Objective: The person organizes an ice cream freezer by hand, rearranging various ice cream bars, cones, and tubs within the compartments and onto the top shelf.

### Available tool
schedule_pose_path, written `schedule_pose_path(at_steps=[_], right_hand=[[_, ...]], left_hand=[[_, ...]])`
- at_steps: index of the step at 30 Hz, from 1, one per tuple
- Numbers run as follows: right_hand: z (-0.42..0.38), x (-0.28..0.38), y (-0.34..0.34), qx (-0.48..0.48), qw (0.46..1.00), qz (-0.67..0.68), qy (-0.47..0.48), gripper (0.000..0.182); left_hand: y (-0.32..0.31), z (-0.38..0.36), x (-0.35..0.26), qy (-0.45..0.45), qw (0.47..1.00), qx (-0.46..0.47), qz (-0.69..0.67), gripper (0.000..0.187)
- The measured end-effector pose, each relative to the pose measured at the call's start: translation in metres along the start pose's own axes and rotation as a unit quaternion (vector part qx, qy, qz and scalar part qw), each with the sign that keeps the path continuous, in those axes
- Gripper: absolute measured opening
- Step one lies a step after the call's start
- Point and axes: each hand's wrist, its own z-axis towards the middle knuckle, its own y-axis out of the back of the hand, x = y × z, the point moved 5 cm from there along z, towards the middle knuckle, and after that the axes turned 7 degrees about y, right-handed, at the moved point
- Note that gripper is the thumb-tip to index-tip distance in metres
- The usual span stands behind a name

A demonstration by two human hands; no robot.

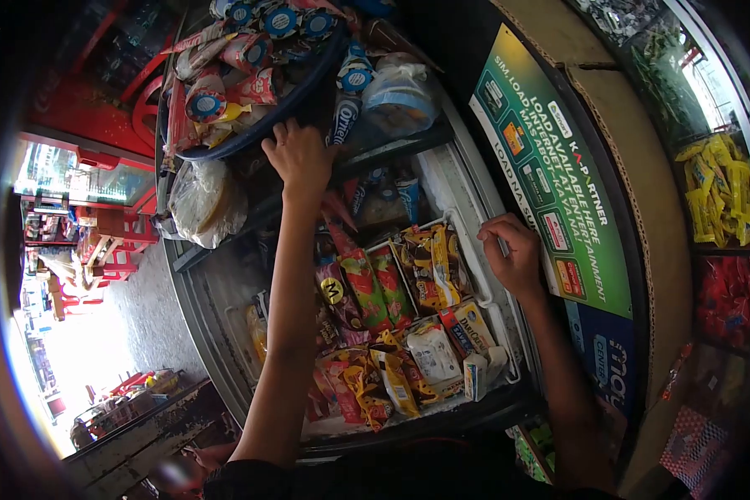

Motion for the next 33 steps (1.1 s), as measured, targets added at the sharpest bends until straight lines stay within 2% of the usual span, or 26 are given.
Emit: schedule_pose_path(at_steps=[2, 3, 5, 6, 8, 10, 12, 13, 15, 18, 19, 21, 23, 24, 25, 26, 27, 28, 29, 30, 31, 32, 33], right_hand=[[0.001, 0.001, 0.001, -0.007, 1.000, -0.002, 0.006, 0.006], [-0.001, -0.001, 0.000, -0.009, 1.000, 0.004, 0.002, 0.006], [-0.002, -0.005, 0.000, -0.016, 1.000, 0.024, -0.009, 0.006], [-0.002, -0.005, 0.001, -0.021, 1.000, 0.021, -0.005, 0.006], [-0.001, -0.002, 0.002, -0.022, 1.000, 0.016, 0.001, 0.007], [-0.002, -0.005, 0.001, -0.026, 0.999, 0.028, -0.003, 0.006], [-0.005, -0.013, 0.000, -0.034, 0.997, 0.068, 0.002, 0.006], [-0.006, -0.016, 0.000, -0.036, 0.998, 0.057, 0.016, 0.006], [-0.003, -0.011, 0.002, -0.027, 0.998, 0.055, 0.010, 0.006], [-0.003, -0.009, 0.003, -0.023, 0.997, 0.070, -0.007, 0.006], [-0.002, -0.010, 0.003, -0.027, 0.997, 0.073, -0.004, 0.006], [-0.004, -0.008, 0.001, -0.029, 0.997, 0.071, -0.014, 0.007], [-0.003, -0.005, 0.000, -0.028, 0.999, 0.026, -0.009, 0.006], [-0.001, -0.004, -0.001, -0.020, 1.000, 0.000, -0.012, 0.008], [0.003, -0.001, -0.009, -0.014, 1.000, 0.005, -0.009, 0.008], [0.005, -0.002, -0.021, -0.015, 0.996, 0.059, -0.059, 0.017], [0.007, -0.001, -0.034, -0.013, 0.987, 0.112, -0.111, 0.027], [0.012, 0.007, -0.051, -0.009, 0.938, 0.282, -0.203, 0.038], [0.016, 0.017, -0.069, -0.005, 0.850, 0.438, -0.294, 0.049], [0.019, 0.016, -0.087, 0.013, 0.781, 0.525, -0.337, 0.058], [0.028, 0.039, -0.094, 0.017, 0.706, 0.617, -0.348, 0.050], [0.030, 0.032, -0.104, 0.027, 0.702, 0.616, -0.355, 0.050], [0.033, 0.025, -0.117, 0.054, 0.738, 0.594, -0.315, 0.046]], left_hand=[[0.002, 0.004, -0.003, -0.055, 0.998, 0.004, -0.018, 0.042], [0.003, 0.008, -0.006, -0.055, 0.998, -0.002, -0.017, 0.042], [0.010, 0.018, -0.021, -0.074, 0.980, -0.031, -0.183, 0.033], [0.011, 0.027, -0.029, -0.077, 0.979, -0.037, -0.185, 0.033], [0.027, 0.042, -0.059, -0.231, 0.920, -0.152, -0.277, 0.024], [0.024, 0.071, -0.083, -0.251, 0.916, -0.172, -0.260, 0.018], [0.005, 0.101, -0.106, -0.265, 0.956, -0.090, -0.086, 0.015], [0.001, 0.112, -0.113, -0.264, 0.956, -0.093, -0.089, 0.015], [-0.011, 0.123, -0.122, -0.275, 0.959, -0.067, 0.024, 0.014], [-0.007, 0.128, -0.115, -0.246, 0.969, -0.011, -0.014, 0.011], [0.001, 0.122, -0.108, -0.250, 0.968, -0.010, -0.009, 0.011], [0.041, 0.083, -0.076, -0.245, 0.938, -0.180, -0.168, 0.008], [0.067, 0.039, -0.052, -0.248, 0.915, -0.229, -0.220, 0.006], [0.070, 0.016, -0.041, -0.254, 0.900, -0.248, -0.254, 0.008], [0.074, -0.008, -0.030, -0.261, 0.887, -0.225, -0.306, 0.022], [0.080, -0.033, -0.021, -0.284, 0.875, -0.202, -0.337, 0.025], [0.080, -0.057, -0.015, -0.310, 0.866, -0.190, -0.343, 0.028], [0.086, -0.081, -0.012, -0.308, 0.869, -0.181, -0.341, 0.028], [0.085, -0.104, -0.010, -0.322, 0.874, -0.169, -0.320, 0.030], [0.086, -0.126, -0.009, -0.339, 0.871, -0.150, -0.323, 0.031], [0.085, -0.149, -0.006, -0.355, 0.865, -0.133, -0.329, 0.031], [0.087, -0.171, -0.004, -0.370, 0.859, -0.115, -0.335, 0.031], [0.086, -0.194, -0.002, -0.370, 0.868, -0.091, -0.319, 0.031]])
